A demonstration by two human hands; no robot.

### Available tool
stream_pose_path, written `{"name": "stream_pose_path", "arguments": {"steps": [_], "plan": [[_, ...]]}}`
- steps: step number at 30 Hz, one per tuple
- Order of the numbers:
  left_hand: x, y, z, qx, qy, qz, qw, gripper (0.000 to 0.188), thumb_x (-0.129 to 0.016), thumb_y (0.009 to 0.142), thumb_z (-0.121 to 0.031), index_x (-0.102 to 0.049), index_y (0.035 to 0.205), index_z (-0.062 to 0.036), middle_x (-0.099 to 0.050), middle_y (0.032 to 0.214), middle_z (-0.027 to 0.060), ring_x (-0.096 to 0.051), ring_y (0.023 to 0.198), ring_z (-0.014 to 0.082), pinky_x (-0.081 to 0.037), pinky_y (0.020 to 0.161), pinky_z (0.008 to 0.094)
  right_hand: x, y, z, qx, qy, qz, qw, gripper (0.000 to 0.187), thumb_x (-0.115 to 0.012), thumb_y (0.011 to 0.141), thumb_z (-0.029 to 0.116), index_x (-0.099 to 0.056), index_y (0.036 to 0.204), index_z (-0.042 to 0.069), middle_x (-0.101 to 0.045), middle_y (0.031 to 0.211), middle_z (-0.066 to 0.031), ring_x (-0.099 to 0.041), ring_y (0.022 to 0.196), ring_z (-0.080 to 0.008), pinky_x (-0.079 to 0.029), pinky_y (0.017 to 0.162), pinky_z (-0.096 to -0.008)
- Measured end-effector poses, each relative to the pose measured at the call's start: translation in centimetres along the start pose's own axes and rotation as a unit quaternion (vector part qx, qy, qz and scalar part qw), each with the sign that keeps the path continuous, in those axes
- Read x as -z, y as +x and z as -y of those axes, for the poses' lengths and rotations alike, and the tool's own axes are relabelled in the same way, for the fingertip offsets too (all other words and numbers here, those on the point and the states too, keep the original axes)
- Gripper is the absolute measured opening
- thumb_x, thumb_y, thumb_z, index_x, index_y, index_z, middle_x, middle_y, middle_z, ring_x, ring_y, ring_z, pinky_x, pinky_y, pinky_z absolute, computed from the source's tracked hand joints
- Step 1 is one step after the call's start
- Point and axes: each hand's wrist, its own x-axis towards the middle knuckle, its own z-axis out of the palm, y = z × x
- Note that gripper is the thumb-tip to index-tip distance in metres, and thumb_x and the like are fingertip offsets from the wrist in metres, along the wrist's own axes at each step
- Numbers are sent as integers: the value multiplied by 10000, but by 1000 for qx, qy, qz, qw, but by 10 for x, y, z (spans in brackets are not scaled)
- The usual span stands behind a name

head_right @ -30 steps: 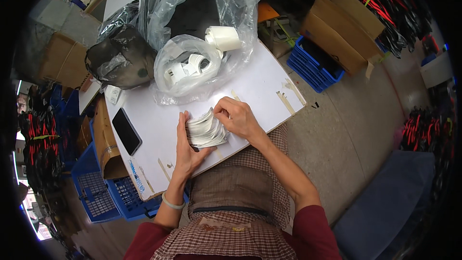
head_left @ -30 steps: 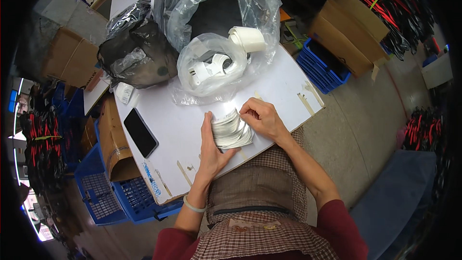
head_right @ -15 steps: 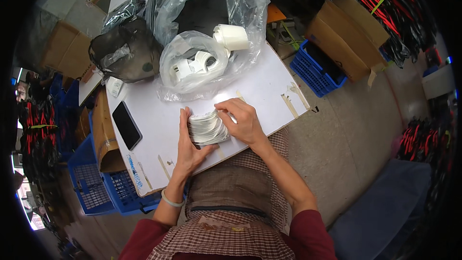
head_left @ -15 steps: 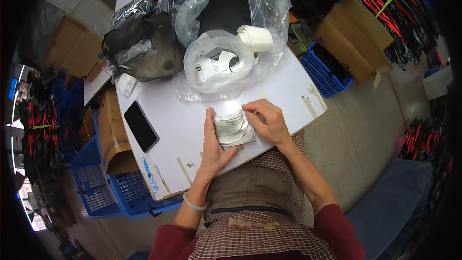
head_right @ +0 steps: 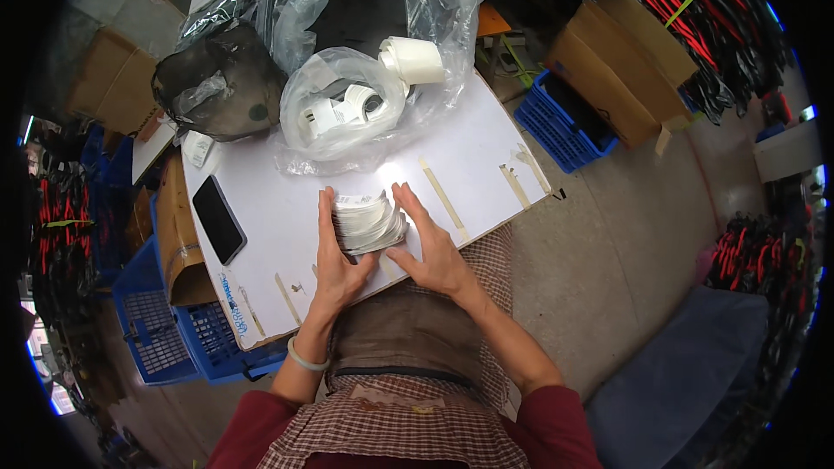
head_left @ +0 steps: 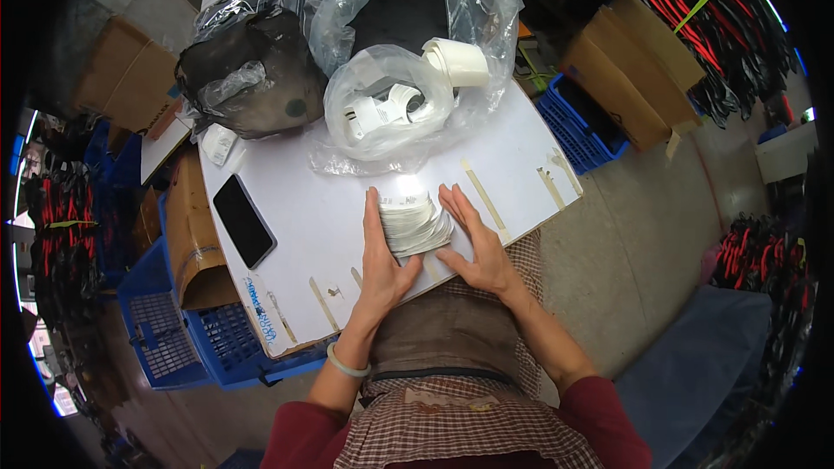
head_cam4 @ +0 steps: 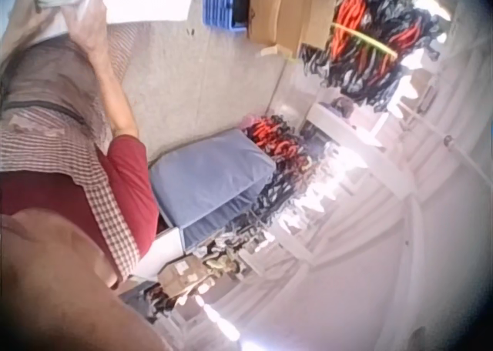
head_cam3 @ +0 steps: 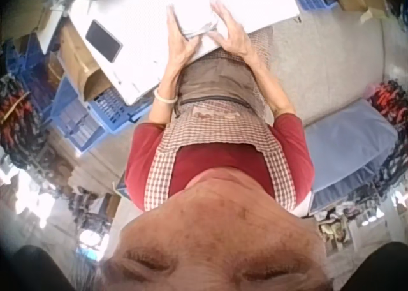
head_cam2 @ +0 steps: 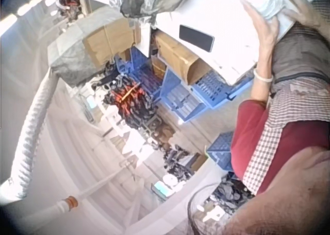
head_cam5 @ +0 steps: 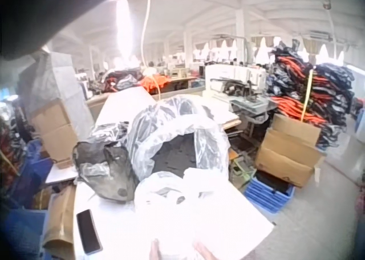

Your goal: The person separates individual white labels from a roll, stacks them on a table, and then wraps the stack in a plastic bag. The person handles the labels one by one, peeling them off and arranging them into a neat pile before packaging.

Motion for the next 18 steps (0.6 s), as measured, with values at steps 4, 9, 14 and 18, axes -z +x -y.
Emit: {"name": "stream_pose_path", "arguments": {"steps": [4, 9, 14, 18], "plan": [[-3, -1, 0, -8, 3, -5, 1000, 1013, -703, 740, 26, -97, 1551, 57, -261, 1544, 292, -325, 1428, 407, -303, 1162, 422, -23, -13, 5, 19, -8, -48, 999, 888, -701, 826, -12, -178, 1543, -49, -358, 1525, -294, -366, 1435, -368, -300, 1182, -419], [-2, -1, 4, -5, -23, -2, 1000, 1007, -712, 753, 6, -96, 1547, 66, -267, 1539, 291, -328, 1426, 404, -299, 1164, 417, -23, -10, -1, -24, -41, -129, 990, 782, -681, 829, -53, -288, 1505, -31, -527, 1393, -265, -518, 1308, -381, -439, 1072, -421], [-9, -3, -3, 20, -68, -22, 997, 989, -683, 755, 21, -94, 1548, 70, -221, 1584, 270, -258, 1470, 368, -242, 1190, 401, -33, -8, 0, -20, -103, -201, 974, 716, -719, 807, -43, -395, 1446, -38, -587, 1318, -239, -583, 1220, -374, -498, 991, -426], [-18, -4, -3, 29, -81, -44, 995, 955, -626, 765, 47, -88, 1554, 61, -196, 1607, 253, -203, 1500, 350, -201, 1208, 398, -44, -9, 4, -10, -128, -230, 965, 694, -726, 793, -47, -423, 1417, -59, -586, 1312, -243, -590, 1207, -370, -496, 993, -428]]}}
